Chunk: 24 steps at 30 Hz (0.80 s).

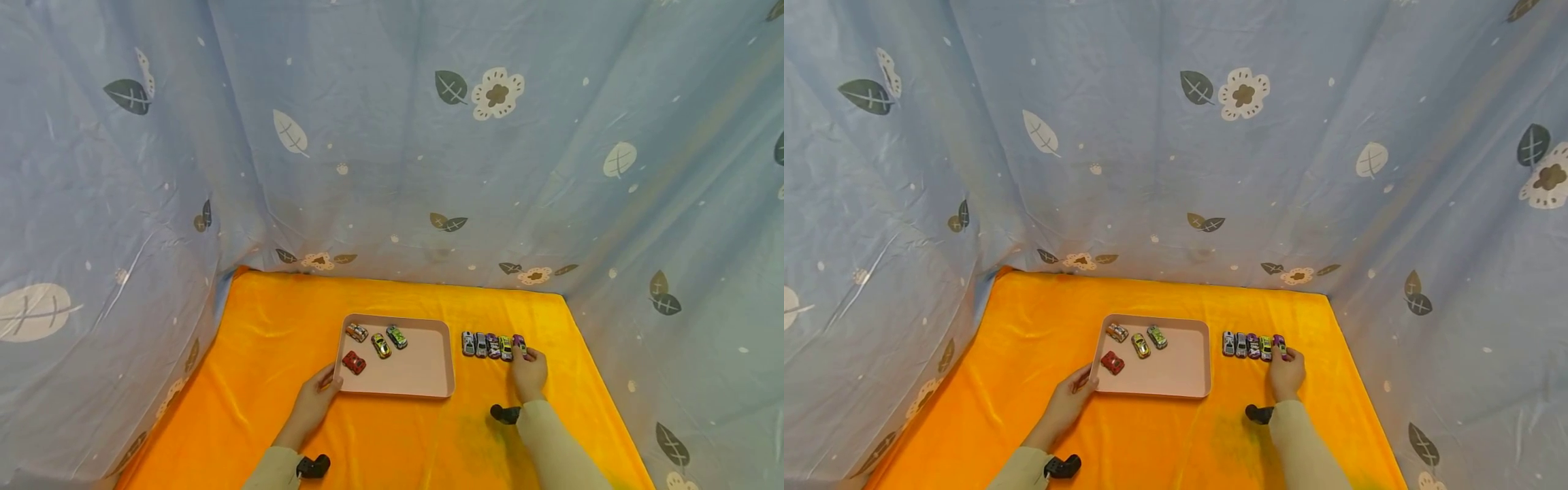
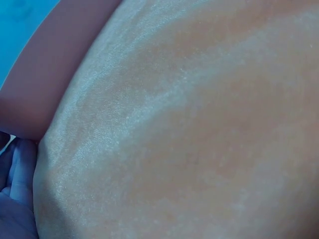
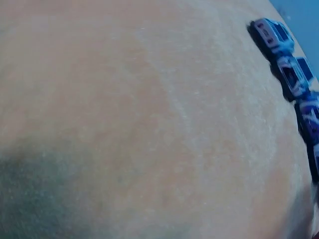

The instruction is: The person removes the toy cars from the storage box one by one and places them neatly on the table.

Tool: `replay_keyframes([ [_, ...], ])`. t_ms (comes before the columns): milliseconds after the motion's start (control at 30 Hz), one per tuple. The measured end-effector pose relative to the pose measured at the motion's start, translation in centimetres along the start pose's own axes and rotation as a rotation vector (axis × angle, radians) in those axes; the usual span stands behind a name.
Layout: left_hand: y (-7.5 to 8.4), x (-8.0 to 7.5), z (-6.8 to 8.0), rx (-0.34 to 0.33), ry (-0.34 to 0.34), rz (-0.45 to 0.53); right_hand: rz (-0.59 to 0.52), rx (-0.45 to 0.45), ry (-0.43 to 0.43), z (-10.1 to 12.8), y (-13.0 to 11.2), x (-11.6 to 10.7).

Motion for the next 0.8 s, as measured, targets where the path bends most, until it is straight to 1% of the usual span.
replay_keyframes([
  [133, -0.04, 0.11, 0.01, 0.0, 0.003, -0.003, -0.054, 0.029, -0.01, -0.12, 0.38, -0.13],
  [233, 0.04, 0.14, 0.03, 0.002, 0.002, -0.011, -0.073, 0.043, -0.012, -0.32, 0.56, -0.14],
  [500, 0.16, 0.2, -0.03, 0.021, -0.01, -0.015, -0.064, 0.039, -0.022, -0.23, 0.73, -0.15],
  [600, 0.09, 0.17, -0.02, 0.005, 0.004, -0.016, -0.063, 0.033, -0.022, -0.28, 0.67, -0.12],
  [800, -0.04, 0.15, -0.01, 0.001, 0.016, -0.03, -0.074, 0.022, -0.019, -0.4, 0.5, -0.03],
])
Point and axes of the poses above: each hand's wrist, its own z-axis away from the middle knuckle, its own x-axis out of the palm, y = z × x, the point moved 4 cm from there along -z, towards the middle knuckle, and after that the axes turned 15 degrees about -y, right-handed, at the moved point
